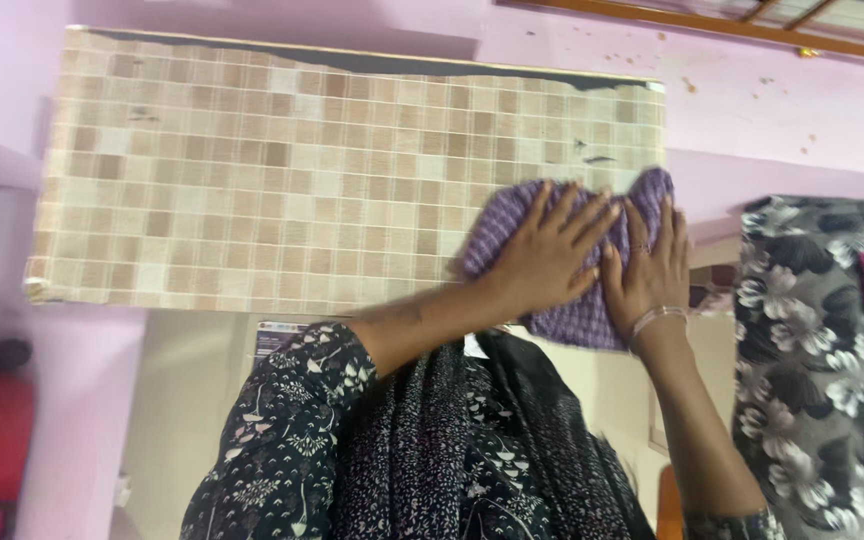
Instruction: The person wipes the top and interior shelf of a tiled cabinet using a cloth, moving the cloth back and forth across different sections.
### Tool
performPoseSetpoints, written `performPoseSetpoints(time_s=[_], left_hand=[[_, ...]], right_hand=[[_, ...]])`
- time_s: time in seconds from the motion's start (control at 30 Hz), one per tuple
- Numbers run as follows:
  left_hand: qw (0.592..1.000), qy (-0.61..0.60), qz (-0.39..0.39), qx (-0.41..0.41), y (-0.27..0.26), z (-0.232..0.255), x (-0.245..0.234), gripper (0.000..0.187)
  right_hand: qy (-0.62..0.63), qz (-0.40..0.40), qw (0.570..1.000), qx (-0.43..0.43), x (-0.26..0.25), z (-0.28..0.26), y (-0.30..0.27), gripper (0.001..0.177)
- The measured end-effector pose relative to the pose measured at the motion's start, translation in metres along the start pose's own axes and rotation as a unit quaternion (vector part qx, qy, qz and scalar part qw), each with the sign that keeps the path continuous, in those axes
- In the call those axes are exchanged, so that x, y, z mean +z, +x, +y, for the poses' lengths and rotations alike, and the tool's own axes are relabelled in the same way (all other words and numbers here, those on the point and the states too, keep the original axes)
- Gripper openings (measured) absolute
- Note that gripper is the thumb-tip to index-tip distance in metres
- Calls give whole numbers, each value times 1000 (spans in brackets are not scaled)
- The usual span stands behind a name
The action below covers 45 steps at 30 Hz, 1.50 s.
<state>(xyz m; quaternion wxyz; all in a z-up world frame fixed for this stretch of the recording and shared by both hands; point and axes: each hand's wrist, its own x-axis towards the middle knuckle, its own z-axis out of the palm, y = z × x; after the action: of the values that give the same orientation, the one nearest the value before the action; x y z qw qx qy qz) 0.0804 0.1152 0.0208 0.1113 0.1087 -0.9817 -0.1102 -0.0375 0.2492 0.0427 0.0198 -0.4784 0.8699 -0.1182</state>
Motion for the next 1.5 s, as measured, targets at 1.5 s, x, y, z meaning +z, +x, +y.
performPoseSetpoints(time_s=[1.5], left_hand=[[877, 177, 145, -422, -331, -204, -131, 66]], right_hand=[[33, -60, 933, -352, 112, -430, 51, 62]])
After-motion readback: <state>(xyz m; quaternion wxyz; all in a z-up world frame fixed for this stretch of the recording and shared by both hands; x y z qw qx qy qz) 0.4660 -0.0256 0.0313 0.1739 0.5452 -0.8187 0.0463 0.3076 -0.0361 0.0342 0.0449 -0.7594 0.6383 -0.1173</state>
